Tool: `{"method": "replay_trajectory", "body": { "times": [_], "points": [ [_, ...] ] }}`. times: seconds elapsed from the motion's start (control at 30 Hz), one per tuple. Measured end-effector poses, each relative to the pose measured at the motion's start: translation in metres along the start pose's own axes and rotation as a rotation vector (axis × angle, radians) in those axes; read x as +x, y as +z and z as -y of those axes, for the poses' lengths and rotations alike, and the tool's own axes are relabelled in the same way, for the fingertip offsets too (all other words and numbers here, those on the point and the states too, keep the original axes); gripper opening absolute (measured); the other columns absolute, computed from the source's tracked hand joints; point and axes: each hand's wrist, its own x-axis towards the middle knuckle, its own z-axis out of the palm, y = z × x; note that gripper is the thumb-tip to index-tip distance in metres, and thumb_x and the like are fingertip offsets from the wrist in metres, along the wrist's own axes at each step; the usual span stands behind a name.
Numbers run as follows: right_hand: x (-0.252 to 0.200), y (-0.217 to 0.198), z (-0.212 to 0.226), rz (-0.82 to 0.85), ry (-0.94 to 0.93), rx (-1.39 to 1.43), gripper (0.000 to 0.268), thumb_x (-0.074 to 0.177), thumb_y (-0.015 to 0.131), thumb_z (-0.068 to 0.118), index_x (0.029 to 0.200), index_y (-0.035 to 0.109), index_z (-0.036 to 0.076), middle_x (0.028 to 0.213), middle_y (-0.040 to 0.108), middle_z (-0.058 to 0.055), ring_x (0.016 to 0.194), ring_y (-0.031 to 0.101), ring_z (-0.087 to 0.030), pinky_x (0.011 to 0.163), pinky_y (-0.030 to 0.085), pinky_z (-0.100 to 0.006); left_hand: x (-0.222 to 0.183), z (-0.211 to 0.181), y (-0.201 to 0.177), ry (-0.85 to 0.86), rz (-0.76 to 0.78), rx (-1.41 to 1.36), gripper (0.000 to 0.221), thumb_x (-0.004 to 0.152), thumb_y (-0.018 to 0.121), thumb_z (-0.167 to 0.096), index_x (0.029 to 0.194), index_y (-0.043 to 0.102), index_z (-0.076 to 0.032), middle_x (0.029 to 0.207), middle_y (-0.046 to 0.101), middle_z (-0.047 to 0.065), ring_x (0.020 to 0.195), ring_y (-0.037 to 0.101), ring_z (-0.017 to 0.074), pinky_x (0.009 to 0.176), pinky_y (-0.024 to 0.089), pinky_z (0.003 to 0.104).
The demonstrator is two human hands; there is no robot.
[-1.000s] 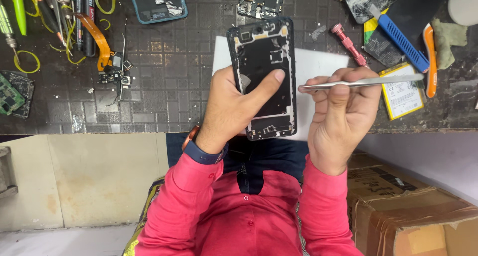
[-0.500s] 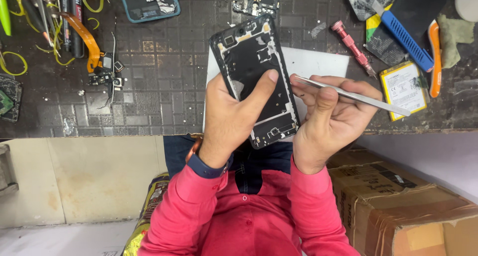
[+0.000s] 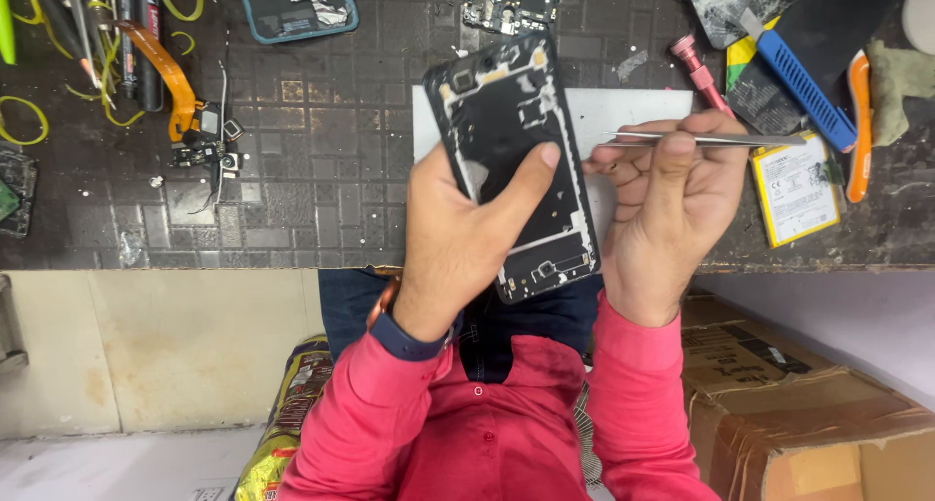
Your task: The person uses a metal spudger to scrape adhesive residue from the inside of a smartphone chassis. They repeatedly scrape different areas of the frame, rotate the device, and occasionally check a smartwatch on their wrist.
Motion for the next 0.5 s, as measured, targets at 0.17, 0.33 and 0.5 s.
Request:
{"method": "replay_trajectory", "body": {
  "times": [0.17,0.33,0.5],
  "points": [
    [-0.004,0.006,0.005,-0.020,-0.047,-0.019,0.032,0.119,0.060,0.023,0.130,0.038,0.004,0.103,0.067,-0.019,0.090,0.075,-0.029,0.080,0.063,-0.036,0.014,0.003,0.001,-0.012,0.051,0.088,0.016,0.095,0.075,-0.008,0.109,0.073,0.001,0.096,0.077,0.002,0.084,0.070,0.0060,0.076,0.060,0.024],
    [-0.017,0.015,0.005,-0.038,-0.171,-0.121,0.034,0.120,0.064,0.019,0.130,0.036,0.003,0.104,0.069,-0.024,0.094,0.075,-0.031,0.085,0.065,-0.038,0.014,0.009,0.002,-0.014,0.083,-0.021,0.013,0.097,0.072,-0.005,0.107,0.074,0.002,0.095,0.076,0.002,0.084,0.070,0.0065,0.076,0.060,0.026],
    [-0.020,0.018,0.000,-0.046,-0.230,-0.173,0.035,0.118,0.066,0.017,0.125,0.035,0.003,0.105,0.071,-0.028,0.095,0.077,-0.033,0.083,0.066,-0.039,0.017,0.011,-0.002,0.014,0.072,0.046,0.014,0.093,0.074,-0.003,0.107,0.073,0.001,0.094,0.076,0.001,0.083,0.070,0.0060,0.075,0.060,0.025]
  ]
}}
